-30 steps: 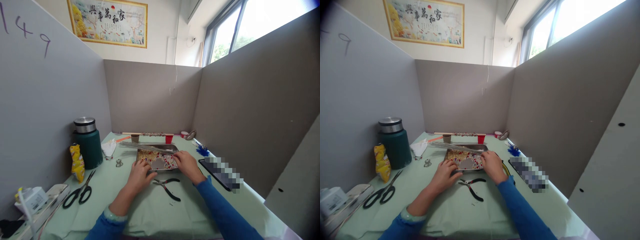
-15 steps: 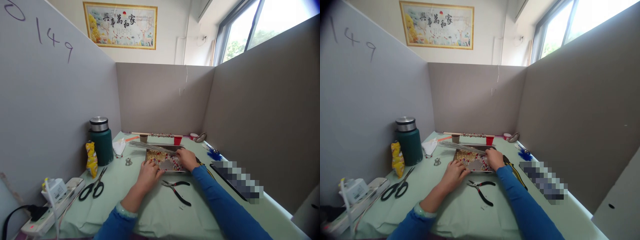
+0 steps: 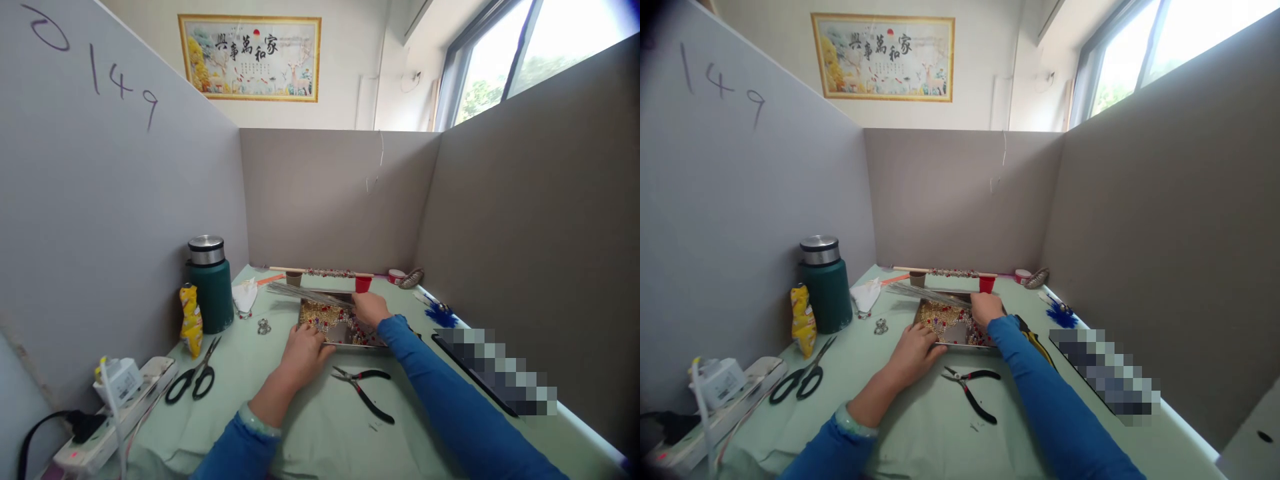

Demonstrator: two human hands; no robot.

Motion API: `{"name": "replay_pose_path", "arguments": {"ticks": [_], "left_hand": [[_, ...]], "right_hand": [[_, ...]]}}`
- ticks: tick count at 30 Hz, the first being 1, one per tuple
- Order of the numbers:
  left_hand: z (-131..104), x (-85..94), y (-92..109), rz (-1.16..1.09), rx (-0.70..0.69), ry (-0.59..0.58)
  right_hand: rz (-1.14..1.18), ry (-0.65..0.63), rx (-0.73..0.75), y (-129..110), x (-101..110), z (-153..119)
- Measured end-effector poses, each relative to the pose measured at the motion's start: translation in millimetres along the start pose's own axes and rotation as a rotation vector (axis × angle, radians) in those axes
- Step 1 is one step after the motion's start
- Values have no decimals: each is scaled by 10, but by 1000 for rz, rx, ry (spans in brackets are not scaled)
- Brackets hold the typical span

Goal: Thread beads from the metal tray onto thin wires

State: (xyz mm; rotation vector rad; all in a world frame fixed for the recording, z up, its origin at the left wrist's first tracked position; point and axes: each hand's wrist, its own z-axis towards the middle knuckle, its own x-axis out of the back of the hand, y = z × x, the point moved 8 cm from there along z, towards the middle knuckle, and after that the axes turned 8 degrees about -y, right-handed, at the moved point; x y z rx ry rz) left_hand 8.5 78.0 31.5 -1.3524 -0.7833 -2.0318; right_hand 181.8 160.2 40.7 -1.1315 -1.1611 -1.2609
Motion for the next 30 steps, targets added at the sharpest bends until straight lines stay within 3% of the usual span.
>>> {"name": "replay_pose_path", "arguments": {"ticks": [6,14,23,30], "left_hand": [[3,-23,-7,4,-7,10],[4,-29,-11,1,3,9],[3,-39,-18,-9,18,-12],[2,-48,-23,-2,21,-6]], "right_hand": [[-2,64,63,-283,-69,217],[69,167,10,-116,20,241],[173,118,1,-34,-50,327],[203,48,130,-260,-176,375]]}}
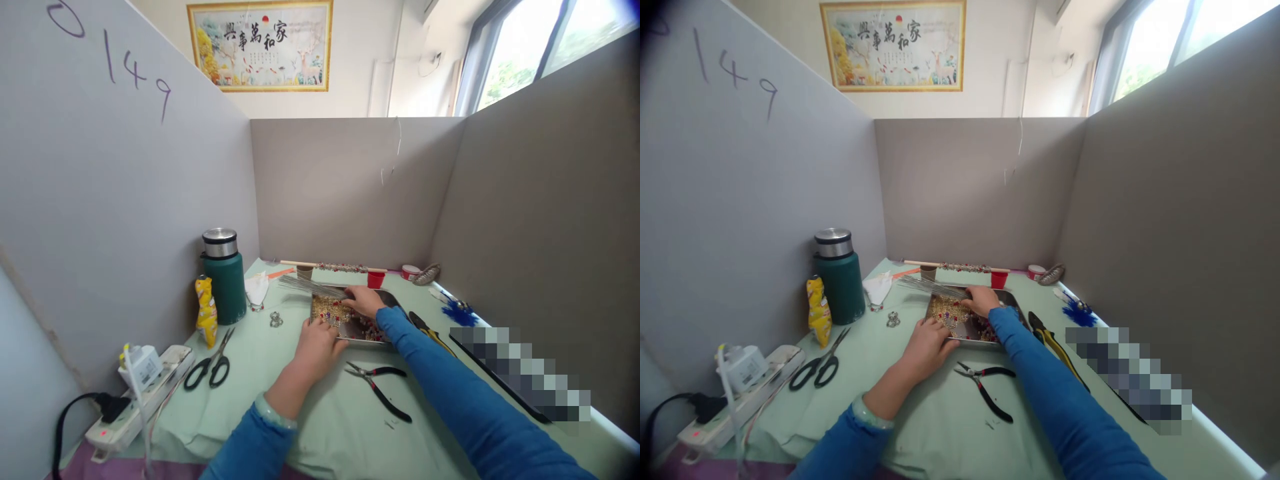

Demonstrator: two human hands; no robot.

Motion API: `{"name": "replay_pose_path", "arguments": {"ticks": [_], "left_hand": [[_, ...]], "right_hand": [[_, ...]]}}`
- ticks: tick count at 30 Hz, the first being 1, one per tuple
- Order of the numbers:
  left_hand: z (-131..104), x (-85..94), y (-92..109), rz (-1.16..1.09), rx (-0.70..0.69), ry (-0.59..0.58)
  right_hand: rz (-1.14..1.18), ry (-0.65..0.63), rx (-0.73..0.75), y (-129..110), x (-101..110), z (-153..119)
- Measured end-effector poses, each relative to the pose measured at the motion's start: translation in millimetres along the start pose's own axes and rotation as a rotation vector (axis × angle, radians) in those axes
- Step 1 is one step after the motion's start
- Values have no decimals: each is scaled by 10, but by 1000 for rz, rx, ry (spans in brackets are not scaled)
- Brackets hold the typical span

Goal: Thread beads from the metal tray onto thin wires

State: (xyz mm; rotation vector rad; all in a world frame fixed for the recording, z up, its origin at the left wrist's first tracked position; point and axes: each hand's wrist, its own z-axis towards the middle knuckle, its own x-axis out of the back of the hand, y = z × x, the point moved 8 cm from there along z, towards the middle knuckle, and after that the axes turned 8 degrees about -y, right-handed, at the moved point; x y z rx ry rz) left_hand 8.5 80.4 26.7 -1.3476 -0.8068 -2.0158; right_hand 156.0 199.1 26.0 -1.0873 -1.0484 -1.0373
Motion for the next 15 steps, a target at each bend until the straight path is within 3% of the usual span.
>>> {"name": "replay_pose_path", "arguments": {"ticks": [4,15], "left_hand": [[0,-3,-2,3,6,-14],[-1,-7,-10,20,-9,7]], "right_hand": [[30,18,19,-45,-67,13],[239,155,28,136,68,52]]}}
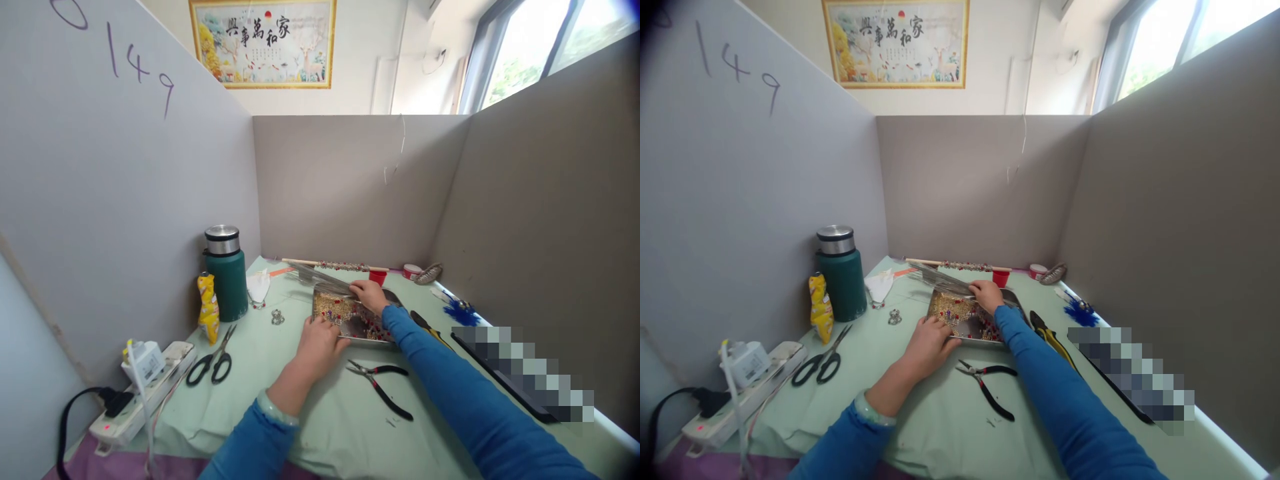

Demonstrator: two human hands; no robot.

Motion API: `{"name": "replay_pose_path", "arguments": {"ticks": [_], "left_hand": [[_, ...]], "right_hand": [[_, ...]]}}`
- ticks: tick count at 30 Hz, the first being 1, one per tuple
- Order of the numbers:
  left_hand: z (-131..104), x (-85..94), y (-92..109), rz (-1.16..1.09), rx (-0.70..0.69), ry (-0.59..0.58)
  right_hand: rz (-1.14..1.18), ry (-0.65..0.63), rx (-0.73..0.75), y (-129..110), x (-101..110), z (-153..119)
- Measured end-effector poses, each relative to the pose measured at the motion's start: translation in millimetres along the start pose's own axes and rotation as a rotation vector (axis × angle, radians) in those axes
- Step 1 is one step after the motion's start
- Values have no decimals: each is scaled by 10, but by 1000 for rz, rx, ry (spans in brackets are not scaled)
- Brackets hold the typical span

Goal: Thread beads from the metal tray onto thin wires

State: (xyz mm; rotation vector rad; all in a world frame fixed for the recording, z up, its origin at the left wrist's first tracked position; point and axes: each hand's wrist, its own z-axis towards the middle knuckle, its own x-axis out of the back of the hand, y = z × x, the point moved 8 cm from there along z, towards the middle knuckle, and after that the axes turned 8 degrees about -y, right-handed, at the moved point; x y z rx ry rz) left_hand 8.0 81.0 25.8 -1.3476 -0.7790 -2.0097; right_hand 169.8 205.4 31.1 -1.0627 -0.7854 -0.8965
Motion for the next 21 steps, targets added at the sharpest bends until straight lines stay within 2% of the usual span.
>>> {"name": "replay_pose_path", "arguments": {"ticks": [11,21], "left_hand": [[0,1,3,-16,6,-7],[-4,2,-4,-22,22,-19]], "right_hand": [[169,74,66,20,75,-15],[157,99,88,31,50,-6]]}}
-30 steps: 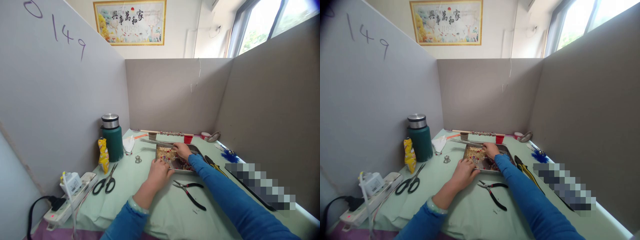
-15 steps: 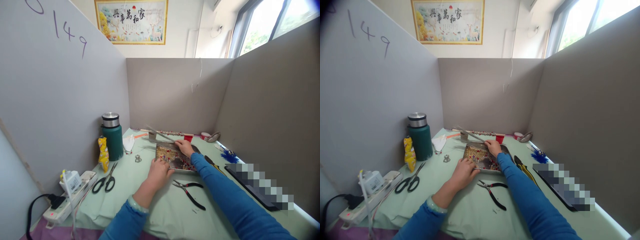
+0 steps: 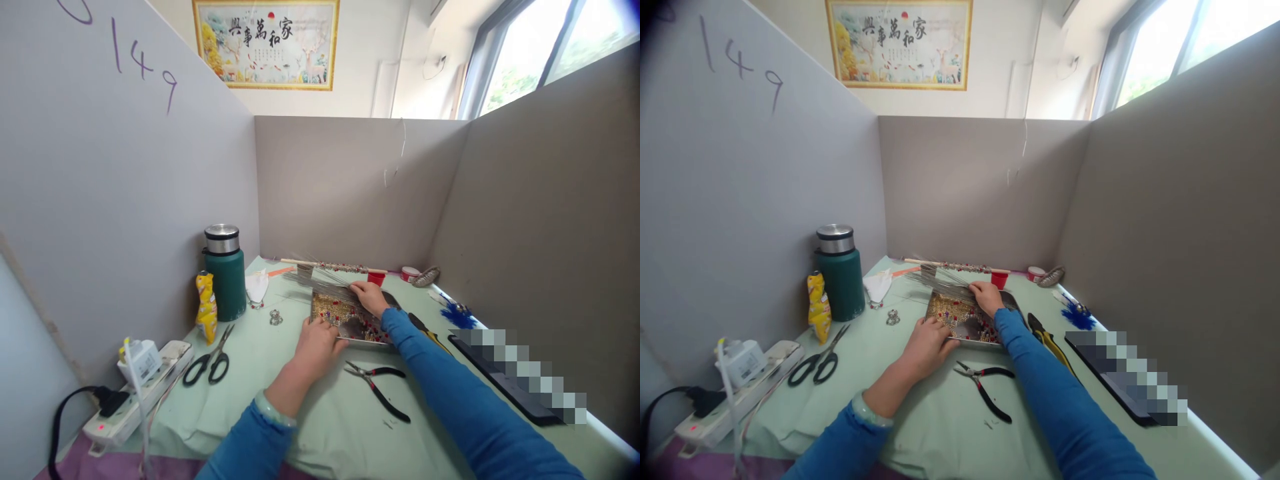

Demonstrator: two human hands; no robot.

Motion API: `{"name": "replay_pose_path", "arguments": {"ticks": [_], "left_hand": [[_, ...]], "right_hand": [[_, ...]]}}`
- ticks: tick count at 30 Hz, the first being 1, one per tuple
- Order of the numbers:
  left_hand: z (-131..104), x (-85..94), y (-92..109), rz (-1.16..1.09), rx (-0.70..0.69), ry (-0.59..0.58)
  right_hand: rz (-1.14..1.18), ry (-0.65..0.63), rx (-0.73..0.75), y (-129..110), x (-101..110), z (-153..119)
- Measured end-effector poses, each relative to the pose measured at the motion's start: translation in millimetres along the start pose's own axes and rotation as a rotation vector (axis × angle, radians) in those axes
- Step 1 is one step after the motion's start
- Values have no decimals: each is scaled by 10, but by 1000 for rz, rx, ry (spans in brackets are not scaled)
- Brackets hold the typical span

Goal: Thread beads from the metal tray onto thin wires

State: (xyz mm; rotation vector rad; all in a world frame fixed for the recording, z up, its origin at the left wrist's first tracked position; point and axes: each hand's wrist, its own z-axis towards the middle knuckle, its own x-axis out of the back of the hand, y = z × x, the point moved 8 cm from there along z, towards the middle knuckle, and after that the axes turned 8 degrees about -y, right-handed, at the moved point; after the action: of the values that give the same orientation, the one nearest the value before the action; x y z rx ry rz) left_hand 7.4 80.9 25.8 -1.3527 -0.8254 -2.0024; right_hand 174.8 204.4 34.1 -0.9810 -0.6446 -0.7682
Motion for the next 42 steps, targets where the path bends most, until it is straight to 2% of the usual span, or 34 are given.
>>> {"name": "replay_pose_path", "arguments": {"ticks": [6,10,14,18,24,28,30,33,35,39,42], "left_hand": [[4,-2,-4,2,-5,-6],[5,4,1,-5,-2,-13],[4,16,10,-4,-3,-6],[5,12,13,2,-7,3],[2,14,11,6,-9,7],[8,12,3,6,-8,-1],[9,8,-2,1,-7,-2],[3,6,-3,-3,-5,-4],[-2,12,2,-3,-6,-5],[0,31,6,-4,-2,-11],[6,27,6,-3,-5,-15]], "right_hand": [[-22,-66,59,-147,-15,-63],[-162,-198,139,-312,-157,-129],[-352,-253,90,-325,-265,-135],[-365,-315,131,-353,-356,-141],[-379,-262,125,-369,-402,-114],[-330,-163,110,-403,-278,-28],[-199,-68,118,-446,-107,33],[231,188,119,-457,291,119],[509,294,78,-392,465,176],[917,341,-53,-184,485,225],[994,361,-128,-14,384,151]]}}
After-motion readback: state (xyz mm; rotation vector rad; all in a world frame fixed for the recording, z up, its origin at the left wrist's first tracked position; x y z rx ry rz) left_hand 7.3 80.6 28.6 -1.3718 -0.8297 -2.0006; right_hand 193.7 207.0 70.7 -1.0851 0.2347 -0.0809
